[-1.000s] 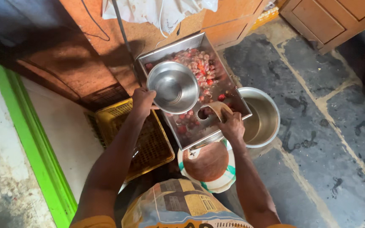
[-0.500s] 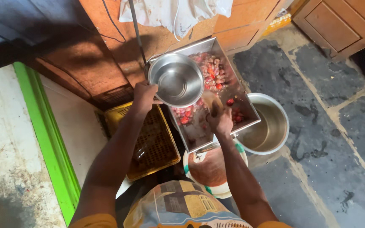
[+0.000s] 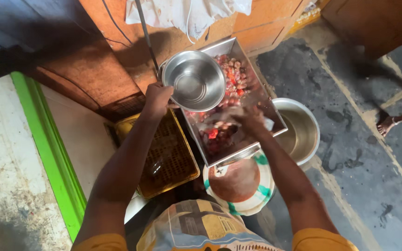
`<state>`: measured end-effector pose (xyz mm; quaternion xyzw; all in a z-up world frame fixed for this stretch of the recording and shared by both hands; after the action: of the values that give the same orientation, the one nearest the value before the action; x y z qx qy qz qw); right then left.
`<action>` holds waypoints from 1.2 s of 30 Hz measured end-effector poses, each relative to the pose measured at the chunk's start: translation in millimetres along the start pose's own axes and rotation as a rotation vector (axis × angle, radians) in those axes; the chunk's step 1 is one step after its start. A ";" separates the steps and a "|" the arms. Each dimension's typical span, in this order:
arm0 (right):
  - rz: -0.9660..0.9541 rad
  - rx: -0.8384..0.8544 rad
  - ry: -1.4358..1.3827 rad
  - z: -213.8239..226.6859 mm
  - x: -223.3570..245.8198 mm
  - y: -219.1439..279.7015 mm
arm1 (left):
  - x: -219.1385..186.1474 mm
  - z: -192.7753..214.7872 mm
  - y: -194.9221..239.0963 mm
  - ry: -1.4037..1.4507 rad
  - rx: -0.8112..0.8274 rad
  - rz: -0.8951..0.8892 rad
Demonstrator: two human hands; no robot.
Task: The person uses a wooden spatula to push whole red tomatoes into a metal food processing machine. The machine grinds the tomatoes, and a red pulp is collected in a bowl below. The person occasionally uses a metal bowl to assist in guiding the tomatoes.
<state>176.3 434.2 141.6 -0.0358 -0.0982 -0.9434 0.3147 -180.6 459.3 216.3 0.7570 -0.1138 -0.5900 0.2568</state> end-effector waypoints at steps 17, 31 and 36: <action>-0.427 -0.024 -0.224 17.1 -25.1 87.1 | 28.3 -28.7 5.5 -0.043 -0.041 -0.001; -0.484 -0.137 -0.227 30.4 -38.3 90.3 | 45.1 -36.8 18.6 -0.081 -0.020 0.002; -0.792 -0.222 -0.311 25.0 -57.3 121.7 | 45.1 -44.1 14.5 -0.140 -0.066 0.008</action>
<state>295.3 377.7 178.5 -0.1707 -0.0486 -0.9795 -0.0957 -124.3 436.9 193.8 0.7047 -0.1151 -0.6437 0.2755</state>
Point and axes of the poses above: each hand's wrist, its own y-axis away from the middle knuckle, its own z-axis out of the back of the hand, x = y × z, the point moved 8 cm from there along -y, towards the middle knuckle, and after that the axes turned 10 degrees about z, right-handed, at the moved point
